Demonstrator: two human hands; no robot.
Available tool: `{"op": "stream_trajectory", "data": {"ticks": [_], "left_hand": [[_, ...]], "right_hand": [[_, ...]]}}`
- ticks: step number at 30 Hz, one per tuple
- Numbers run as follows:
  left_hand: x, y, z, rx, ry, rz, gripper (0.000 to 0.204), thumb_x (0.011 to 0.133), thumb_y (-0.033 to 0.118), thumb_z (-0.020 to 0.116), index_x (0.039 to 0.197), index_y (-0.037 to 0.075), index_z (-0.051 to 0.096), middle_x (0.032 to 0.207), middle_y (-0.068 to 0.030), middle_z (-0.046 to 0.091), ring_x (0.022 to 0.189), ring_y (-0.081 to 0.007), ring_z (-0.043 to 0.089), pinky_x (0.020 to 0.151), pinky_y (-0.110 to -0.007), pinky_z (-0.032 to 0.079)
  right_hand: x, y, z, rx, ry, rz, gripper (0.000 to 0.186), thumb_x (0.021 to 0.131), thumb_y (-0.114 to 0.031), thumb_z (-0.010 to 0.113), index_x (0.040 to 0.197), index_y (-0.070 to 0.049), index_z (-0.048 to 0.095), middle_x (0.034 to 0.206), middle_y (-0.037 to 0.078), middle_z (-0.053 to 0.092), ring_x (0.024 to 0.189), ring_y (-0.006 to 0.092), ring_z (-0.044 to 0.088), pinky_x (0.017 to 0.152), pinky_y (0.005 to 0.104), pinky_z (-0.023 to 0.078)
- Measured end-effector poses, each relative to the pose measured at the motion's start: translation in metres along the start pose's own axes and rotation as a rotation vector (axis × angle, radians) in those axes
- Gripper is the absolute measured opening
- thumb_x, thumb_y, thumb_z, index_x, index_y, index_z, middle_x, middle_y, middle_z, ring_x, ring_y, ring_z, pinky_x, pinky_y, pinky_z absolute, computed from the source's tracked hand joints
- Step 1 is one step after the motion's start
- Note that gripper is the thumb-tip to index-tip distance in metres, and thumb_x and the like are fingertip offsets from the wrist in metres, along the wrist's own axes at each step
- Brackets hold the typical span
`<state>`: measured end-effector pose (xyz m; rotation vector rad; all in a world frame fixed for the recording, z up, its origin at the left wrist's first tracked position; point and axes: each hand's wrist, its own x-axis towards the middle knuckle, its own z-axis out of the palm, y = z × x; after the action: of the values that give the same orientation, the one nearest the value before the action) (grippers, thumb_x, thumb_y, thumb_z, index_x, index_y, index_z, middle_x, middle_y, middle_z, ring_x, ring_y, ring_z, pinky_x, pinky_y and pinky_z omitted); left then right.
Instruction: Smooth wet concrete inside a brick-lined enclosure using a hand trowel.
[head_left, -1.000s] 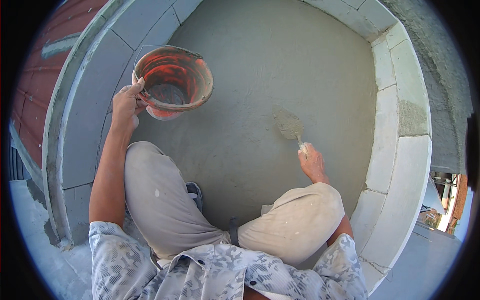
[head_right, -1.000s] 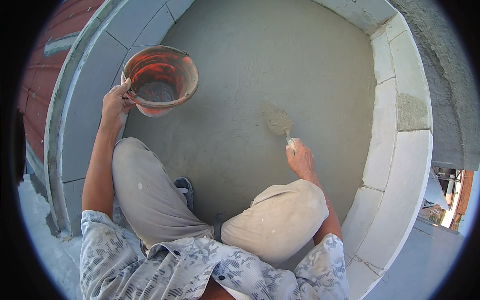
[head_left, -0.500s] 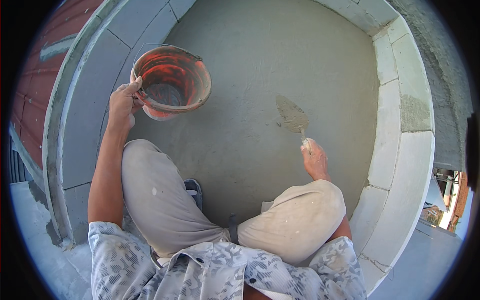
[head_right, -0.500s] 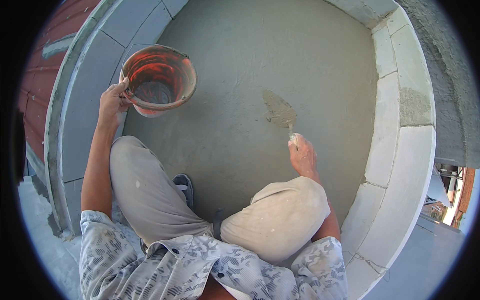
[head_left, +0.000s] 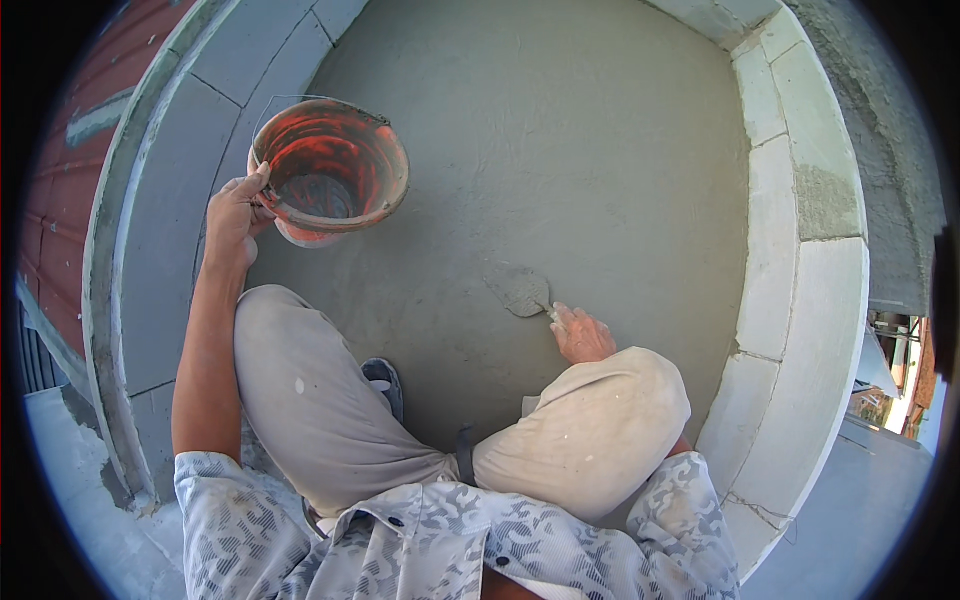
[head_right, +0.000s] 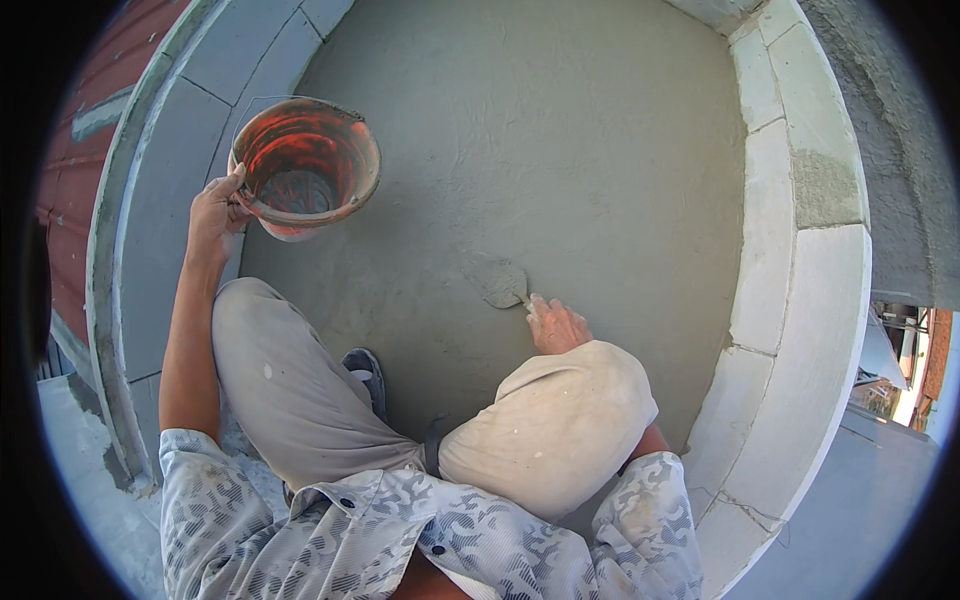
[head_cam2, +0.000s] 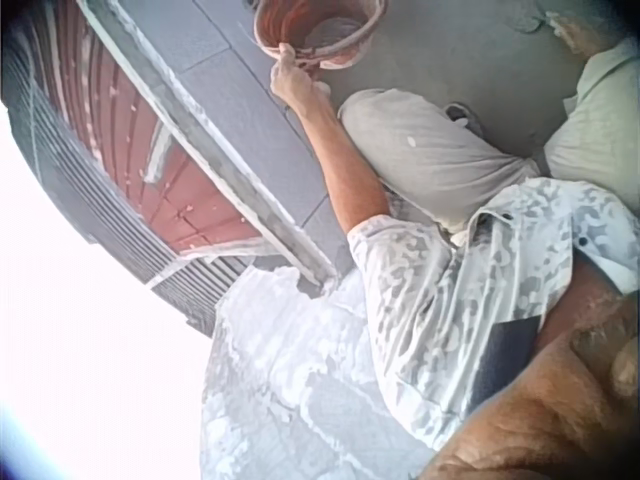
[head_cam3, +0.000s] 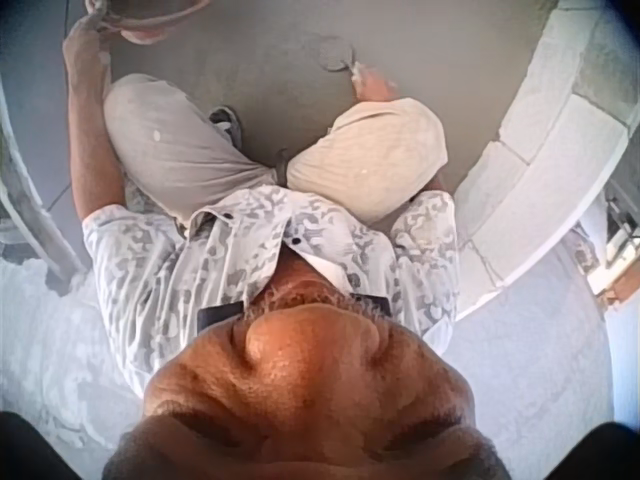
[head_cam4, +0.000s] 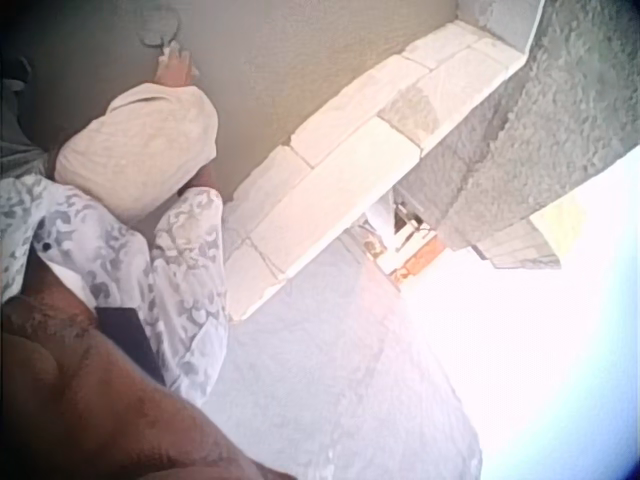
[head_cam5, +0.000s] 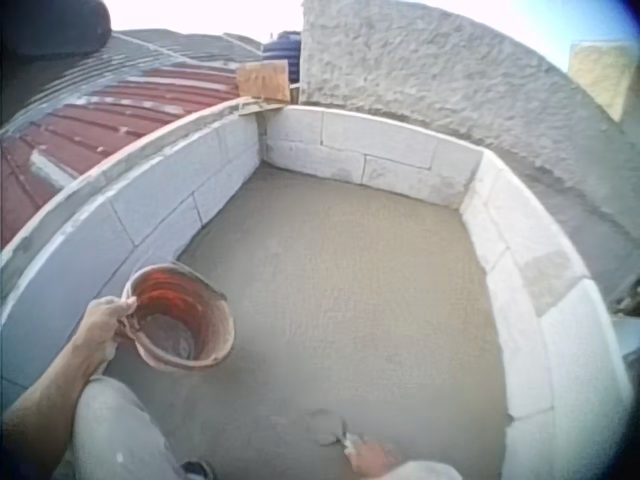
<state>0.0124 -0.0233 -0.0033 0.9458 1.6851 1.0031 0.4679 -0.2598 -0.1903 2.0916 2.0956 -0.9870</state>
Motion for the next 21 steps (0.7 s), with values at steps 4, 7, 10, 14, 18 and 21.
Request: {"op": "stream_trajectory", "data": {"ticks": [4, 7, 10, 14, 18, 21], "left_hand": [[-0.002, 0.0, -0.005, 0.027, 0.001, -0.003, 0.025, 0.099, 0.031, 0.067, 0.094, 0.007, 0.063, 0.079, -0.0012, 0.067, 0.059, -0.0092, 0.063, 0.069, -0.029, 0.054], [0.002, -0.001, 0.002, 0.024, -0.042, 0.001, 0.029, 0.094, 0.032, 0.072, 0.097, 0.004, 0.062, 0.081, -0.0014, 0.066, 0.061, -0.009, 0.06, 0.072, -0.027, 0.052], [0.005, 0.001, 0.005, 0.037, -0.033, 0.01, 0.029, 0.094, 0.032, 0.072, 0.097, 0.004, 0.063, 0.081, -0.001, 0.066, 0.061, -0.0088, 0.06, 0.072, -0.027, 0.051], [0.004, 0.003, 0.008, 0.029, -0.041, 0.014, 0.029, 0.094, 0.032, 0.072, 0.097, 0.004, 0.063, 0.082, -0.001, 0.066, 0.062, -0.0091, 0.06, 0.072, -0.027, 0.051], [-0.003, 0.005, 0.011, 0.056, -0.015, 0.004, 0.027, 0.098, 0.032, 0.068, 0.091, 0.007, 0.062, 0.08, -0.0015, 0.067, 0.059, -0.0089, 0.062, 0.07, -0.027, 0.054], [-0.004, 0.004, 0.006, 0.047, -0.01, 0.01, 0.026, 0.098, 0.032, 0.068, 0.091, 0.007, 0.062, 0.08, -0.001, 0.066, 0.058, -0.0087, 0.061, 0.069, -0.027, 0.054]], "right_hand": [[0.012, 0.057, -0.018, 0.047, 0.309, 0.402, 0.042, 0.098, -0.029, 0.059, 0.133, -0.006, 0.059, 0.107, 0.026, 0.069, 0.102, 0.0454, 0.066, 0.086, 0.0546, 0.052], [0.017, 0.086, -0.019, 0.197, 0.427, 0.588, 0.041, 0.099, -0.029, 0.057, 0.132, -0.004, 0.059, 0.109, 0.027, 0.068, 0.104, 0.0475, 0.065, 0.088, 0.0541, 0.051], [0.017, 0.077, 0.003, 0.376, 0.362, 0.466, 0.039, 0.1, -0.029, 0.055, 0.128, -0.002, 0.059, 0.111, 0.029, 0.068, 0.106, 0.0502, 0.062, 0.089, 0.0542, 0.05], [0.01, 0.001, -0.005, 0.42, 0.007, 0.22, 0.036, 0.1, -0.029, 0.055, 0.123, -0.001, 0.061, 0.111, 0.026, 0.068, 0.105, 0.049, 0.063, 0.088, 0.0549, 0.049], [0.004, -0.012, 0.001, 0.318, -0.216, -0.005, 0.037, 0.1, -0.031, 0.055, 0.126, -0.004, 0.061, 0.109, 0.025, 0.069, 0.103, 0.0469, 0.064, 0.088, 0.0539, 0.05], [0.001, -0.011, -0.002, 0.247, -0.21, 0.014, 0.04, 0.101, -0.032, 0.055, 0.132, -0.007, 0.059, 0.11, 0.025, 0.069, 0.103, 0.0467, 0.064, 0.088, 0.053, 0.05]]}}
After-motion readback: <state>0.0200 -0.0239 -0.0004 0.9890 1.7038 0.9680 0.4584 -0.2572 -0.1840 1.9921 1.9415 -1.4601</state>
